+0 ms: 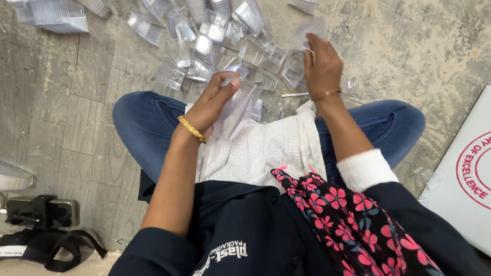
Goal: The person sits cross-legged on the floor and stacks clear plastic cups, picking loose cups one at a time from a large pile, nesting them together and setting completed stacks back onto the floor pile.
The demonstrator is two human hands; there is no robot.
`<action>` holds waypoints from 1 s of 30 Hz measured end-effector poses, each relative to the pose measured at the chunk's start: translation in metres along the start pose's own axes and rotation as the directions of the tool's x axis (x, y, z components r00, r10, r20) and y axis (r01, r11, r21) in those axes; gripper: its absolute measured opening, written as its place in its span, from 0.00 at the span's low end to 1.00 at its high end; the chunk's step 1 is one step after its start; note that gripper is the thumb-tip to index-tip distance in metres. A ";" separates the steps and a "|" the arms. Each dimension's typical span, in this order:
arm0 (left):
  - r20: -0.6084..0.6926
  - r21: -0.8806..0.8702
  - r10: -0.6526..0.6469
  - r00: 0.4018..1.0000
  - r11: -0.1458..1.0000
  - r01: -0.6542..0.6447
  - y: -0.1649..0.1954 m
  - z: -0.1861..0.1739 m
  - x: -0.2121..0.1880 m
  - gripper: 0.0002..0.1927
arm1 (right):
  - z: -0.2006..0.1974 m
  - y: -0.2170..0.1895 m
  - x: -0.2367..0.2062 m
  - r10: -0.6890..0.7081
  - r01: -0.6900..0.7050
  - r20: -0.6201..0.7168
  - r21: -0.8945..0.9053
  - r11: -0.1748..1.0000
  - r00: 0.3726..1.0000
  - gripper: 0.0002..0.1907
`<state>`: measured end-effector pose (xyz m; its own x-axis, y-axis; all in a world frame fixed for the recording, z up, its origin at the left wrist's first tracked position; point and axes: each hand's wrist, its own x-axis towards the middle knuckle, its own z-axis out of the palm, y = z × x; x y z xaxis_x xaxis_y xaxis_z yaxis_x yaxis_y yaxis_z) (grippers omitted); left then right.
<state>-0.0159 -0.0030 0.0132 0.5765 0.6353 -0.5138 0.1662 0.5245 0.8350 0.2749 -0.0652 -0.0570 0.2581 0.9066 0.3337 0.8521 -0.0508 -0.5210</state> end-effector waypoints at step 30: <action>0.126 0.550 0.103 0.987 0.821 -0.156 0.029 0.024 0.011 0.42 | -0.078 -0.103 -0.036 0.134 -0.490 0.487 0.740 0.461 0.863 0.21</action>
<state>0.0141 0.0055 0.0362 0.6867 0.6096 -0.3960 0.4862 0.0198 0.8736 0.2136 -0.1255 0.0457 0.1149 0.9796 -0.1649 -0.0711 -0.1574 -0.9850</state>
